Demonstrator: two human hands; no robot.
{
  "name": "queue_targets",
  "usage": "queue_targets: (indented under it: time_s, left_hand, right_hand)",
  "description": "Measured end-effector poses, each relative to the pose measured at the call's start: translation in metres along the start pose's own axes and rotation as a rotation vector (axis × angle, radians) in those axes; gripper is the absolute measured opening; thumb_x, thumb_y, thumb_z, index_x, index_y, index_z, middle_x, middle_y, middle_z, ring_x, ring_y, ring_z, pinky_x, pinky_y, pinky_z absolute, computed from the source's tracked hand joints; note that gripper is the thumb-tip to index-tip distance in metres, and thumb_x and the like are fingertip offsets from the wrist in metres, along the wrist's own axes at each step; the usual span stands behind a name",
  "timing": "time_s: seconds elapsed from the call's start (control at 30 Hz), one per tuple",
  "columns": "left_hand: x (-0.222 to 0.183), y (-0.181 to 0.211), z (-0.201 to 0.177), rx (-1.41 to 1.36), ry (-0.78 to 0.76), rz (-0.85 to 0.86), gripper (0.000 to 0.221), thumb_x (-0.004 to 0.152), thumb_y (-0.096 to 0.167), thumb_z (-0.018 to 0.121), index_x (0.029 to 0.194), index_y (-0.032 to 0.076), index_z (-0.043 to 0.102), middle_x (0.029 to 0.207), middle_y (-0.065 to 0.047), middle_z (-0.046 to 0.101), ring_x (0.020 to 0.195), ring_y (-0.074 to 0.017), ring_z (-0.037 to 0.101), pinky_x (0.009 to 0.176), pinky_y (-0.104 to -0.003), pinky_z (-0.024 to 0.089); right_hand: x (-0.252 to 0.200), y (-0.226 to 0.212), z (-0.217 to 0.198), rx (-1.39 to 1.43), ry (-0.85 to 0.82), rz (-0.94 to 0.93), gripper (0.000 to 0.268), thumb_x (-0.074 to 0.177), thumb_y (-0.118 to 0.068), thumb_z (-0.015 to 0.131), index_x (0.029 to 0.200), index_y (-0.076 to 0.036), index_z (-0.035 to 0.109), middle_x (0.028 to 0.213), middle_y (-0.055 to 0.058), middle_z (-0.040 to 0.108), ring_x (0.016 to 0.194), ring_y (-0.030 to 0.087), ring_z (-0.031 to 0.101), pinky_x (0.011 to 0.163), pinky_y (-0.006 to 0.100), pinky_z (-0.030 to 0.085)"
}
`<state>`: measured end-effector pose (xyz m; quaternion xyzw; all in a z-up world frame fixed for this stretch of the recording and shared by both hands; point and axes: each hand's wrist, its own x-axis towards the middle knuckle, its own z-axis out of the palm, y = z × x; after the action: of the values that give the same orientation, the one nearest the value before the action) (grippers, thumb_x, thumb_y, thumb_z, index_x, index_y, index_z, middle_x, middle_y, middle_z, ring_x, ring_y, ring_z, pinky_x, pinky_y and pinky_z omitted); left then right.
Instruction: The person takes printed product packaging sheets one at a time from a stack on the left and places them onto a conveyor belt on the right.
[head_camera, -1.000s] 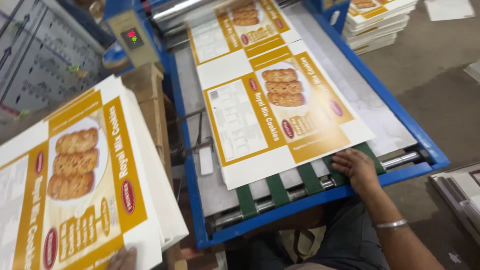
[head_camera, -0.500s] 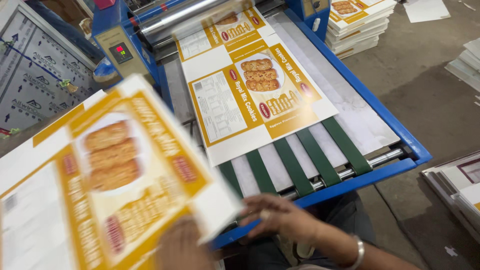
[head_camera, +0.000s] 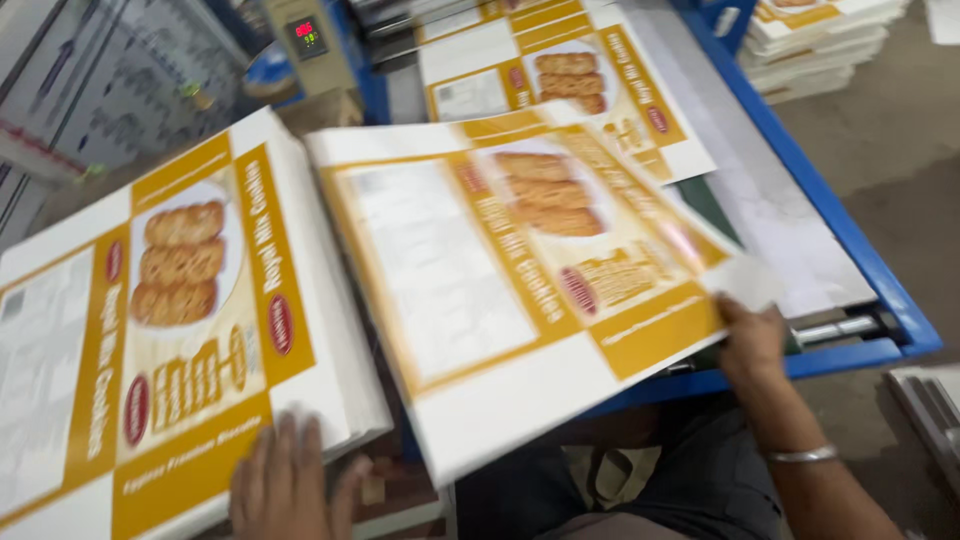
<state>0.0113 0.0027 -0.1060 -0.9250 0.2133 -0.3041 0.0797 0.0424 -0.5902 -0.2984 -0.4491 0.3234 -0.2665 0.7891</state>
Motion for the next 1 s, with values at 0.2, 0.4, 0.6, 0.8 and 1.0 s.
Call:
queue_targets:
  time_s: [0.2,0.4,0.6,0.8,1.0]
  left_hand:
    - [0.063,0.025,-0.071,-0.109,-0.143,-0.220,0.042,0.088,0.018,0.069,0.128,0.005,0.068,0.133,-0.015,0.068,0.125,-0.0327,0.063,0.105,-0.046,0.050]
    - [0.065,0.037,-0.073,-0.040,-0.051,-0.248,0.039,0.085,0.011,0.075,0.123,0.006,0.072,0.126,-0.010,0.072,0.122,-0.0277,0.065,0.105,-0.041,0.052]
    - [0.059,0.030,-0.072,-0.057,-0.058,-0.246,0.037,0.083,0.010,0.078,0.120,0.008,0.073,0.123,-0.008,0.073,0.119,-0.0246,0.068,0.102,-0.039,0.053]
    - [0.055,0.027,-0.075,-0.092,-0.107,-0.272,0.042,0.077,0.012,0.079,0.119,0.009,0.074,0.122,-0.007,0.074,0.118,-0.0239,0.067,0.100,-0.039,0.053]
    - [0.057,0.032,-0.076,-0.109,-0.095,-0.276,0.045,0.078,0.014,0.079,0.122,0.009,0.071,0.126,-0.007,0.071,0.119,-0.0253,0.065,0.101,-0.043,0.051]
  right_hand:
    - [0.010,-0.024,-0.062,-0.043,0.050,-0.154,0.045,0.103,0.006,0.060,0.147,0.001,0.051,0.138,0.015,0.065,0.117,0.026,0.072,0.098,0.038,0.064]
    - [-0.070,-0.029,-0.119,-0.208,-0.020,-0.181,0.043,0.108,0.009,0.052,0.151,0.003,0.050,0.141,0.013,0.066,0.123,0.025,0.070,0.098,0.037,0.061]
    - [-0.082,-0.036,-0.107,-0.161,-0.029,-0.215,0.038,0.109,0.010,0.051,0.147,0.007,0.050,0.142,0.016,0.064,0.125,0.026,0.067,0.102,0.035,0.058]
    - [-0.031,-0.033,-0.045,0.036,-0.049,-0.252,0.048,0.108,0.009,0.049,0.156,0.006,0.043,0.147,0.020,0.061,0.131,0.029,0.069,0.113,0.039,0.060]
    - [-0.020,-0.021,-0.006,0.061,-0.104,0.037,0.043,0.110,-0.007,0.049,0.151,0.003,0.043,0.138,0.017,0.062,0.120,0.028,0.068,0.100,0.041,0.060]
